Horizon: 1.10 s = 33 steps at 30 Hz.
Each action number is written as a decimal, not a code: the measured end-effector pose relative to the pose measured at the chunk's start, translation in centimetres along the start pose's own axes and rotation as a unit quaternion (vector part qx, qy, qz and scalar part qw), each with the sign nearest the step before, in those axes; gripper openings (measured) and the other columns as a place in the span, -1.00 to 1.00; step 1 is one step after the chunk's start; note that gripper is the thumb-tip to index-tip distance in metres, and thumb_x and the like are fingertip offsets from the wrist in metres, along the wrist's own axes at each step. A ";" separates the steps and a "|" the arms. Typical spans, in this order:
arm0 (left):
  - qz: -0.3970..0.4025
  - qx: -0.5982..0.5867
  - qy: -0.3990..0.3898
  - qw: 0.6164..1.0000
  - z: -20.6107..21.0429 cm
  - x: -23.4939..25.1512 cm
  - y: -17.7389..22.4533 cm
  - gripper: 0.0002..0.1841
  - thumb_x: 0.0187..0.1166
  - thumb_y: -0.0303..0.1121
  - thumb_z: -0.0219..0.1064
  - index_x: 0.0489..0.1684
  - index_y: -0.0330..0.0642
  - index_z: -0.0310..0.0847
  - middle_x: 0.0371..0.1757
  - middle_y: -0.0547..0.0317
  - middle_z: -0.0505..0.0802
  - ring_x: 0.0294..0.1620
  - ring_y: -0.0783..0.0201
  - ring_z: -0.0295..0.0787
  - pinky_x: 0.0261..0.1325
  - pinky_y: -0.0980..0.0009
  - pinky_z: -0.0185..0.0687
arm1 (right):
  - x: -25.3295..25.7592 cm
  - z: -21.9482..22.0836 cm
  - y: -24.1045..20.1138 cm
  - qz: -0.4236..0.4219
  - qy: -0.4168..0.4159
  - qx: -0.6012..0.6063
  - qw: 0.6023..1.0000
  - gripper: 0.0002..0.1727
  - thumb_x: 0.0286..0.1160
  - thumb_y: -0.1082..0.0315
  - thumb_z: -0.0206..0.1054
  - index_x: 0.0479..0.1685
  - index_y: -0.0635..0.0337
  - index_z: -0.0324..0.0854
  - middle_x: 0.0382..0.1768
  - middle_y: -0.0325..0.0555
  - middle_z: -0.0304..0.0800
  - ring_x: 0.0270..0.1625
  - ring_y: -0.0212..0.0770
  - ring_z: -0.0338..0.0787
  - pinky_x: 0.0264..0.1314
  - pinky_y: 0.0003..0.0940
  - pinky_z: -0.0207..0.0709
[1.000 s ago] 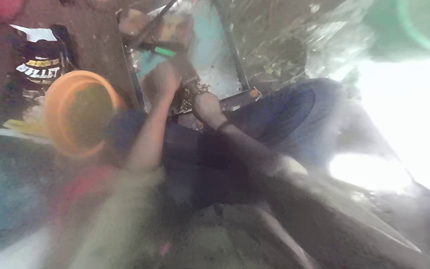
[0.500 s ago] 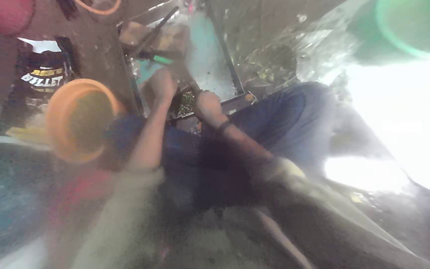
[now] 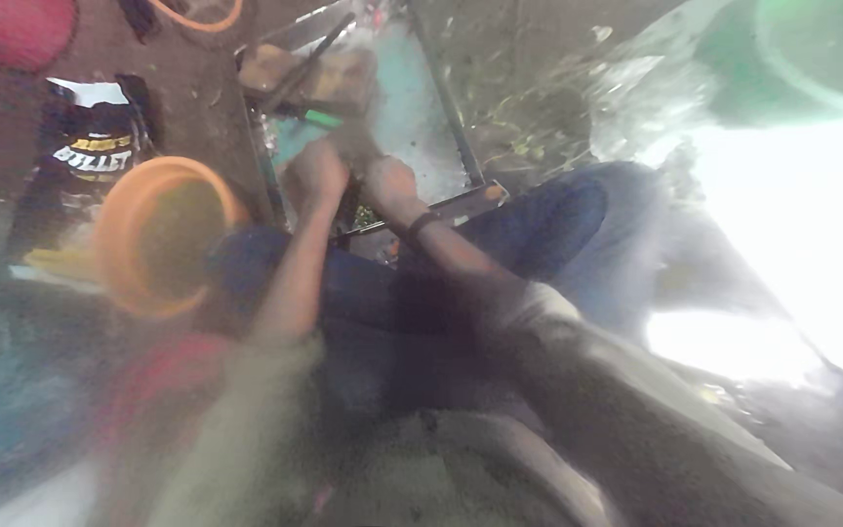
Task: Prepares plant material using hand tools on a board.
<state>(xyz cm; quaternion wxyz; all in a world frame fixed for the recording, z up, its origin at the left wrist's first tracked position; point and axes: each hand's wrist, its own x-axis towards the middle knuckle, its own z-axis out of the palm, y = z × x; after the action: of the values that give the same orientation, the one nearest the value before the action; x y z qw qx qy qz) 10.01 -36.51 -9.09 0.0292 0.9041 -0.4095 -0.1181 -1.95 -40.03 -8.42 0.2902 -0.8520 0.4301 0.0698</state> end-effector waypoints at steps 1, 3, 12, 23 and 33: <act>-0.001 0.012 0.002 1.000 0.2 0.0 0.0 -0.74 0.54 -0.28 0.38 0.11 0.01 0.86 0.18 -0.08 0.90 0.28 -0.16 0.83 0.28 -0.29 0.70 | 0.6 0.3 -0.1 -0.009 0.007 0.001 1.000 -0.65 0.68 0.17 0.18 0.12 0.20 0.74 0.04 0.19 0.87 0.12 0.24 0.87 -0.01 0.29 0.71; 0.000 0.028 0.005 1.000 0.6 0.2 0.0 -0.77 0.61 -0.25 0.34 0.07 -0.03 0.85 0.16 -0.08 0.90 0.27 -0.14 0.83 0.30 -0.26 0.69 | 1.5 0.7 -0.4 -0.019 0.012 -0.005 1.000 -0.54 0.69 0.17 0.14 0.46 0.14 0.60 0.08 0.18 0.87 0.13 0.25 0.88 0.01 0.30 0.71; 0.001 0.023 -0.010 1.000 0.2 -0.1 0.4 -0.77 0.52 -0.32 0.37 0.04 0.01 0.87 0.19 -0.03 0.90 0.29 -0.10 0.83 0.32 -0.26 0.69 | 0.8 2.6 -0.3 -0.020 0.031 -0.039 0.999 -0.50 0.72 0.23 0.12 0.63 0.00 0.52 0.03 0.24 0.87 0.08 0.33 0.87 -0.05 0.31 0.71; 0.044 -0.008 0.015 0.999 1.0 0.7 -0.4 -0.79 0.55 -0.26 0.38 -0.05 -0.12 0.88 0.18 -0.10 0.89 0.32 -0.14 0.80 0.39 -0.25 0.63 | -4.3 1.7 1.9 0.017 -0.022 -0.049 0.998 -0.40 0.53 0.27 0.31 0.64 0.05 0.50 -0.02 0.24 0.88 0.04 0.31 0.88 -0.08 0.31 0.69; 0.018 0.020 -0.003 1.000 0.4 0.0 0.0 -0.76 0.55 -0.33 0.37 0.07 -0.08 0.85 0.24 -0.10 0.87 0.33 -0.18 0.79 0.32 -0.29 0.68 | 1.2 1.1 -0.4 -0.014 0.006 -0.030 0.999 -0.60 0.73 0.19 0.13 0.37 0.14 0.66 0.07 0.21 0.87 0.13 0.30 0.87 0.01 0.33 0.70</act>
<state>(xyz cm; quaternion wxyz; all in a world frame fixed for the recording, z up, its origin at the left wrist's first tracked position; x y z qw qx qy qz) 9.88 -36.49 -9.44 0.0123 0.8965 -0.4284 -0.1121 -0.78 -40.06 -9.62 0.2629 -0.8668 0.4172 0.0737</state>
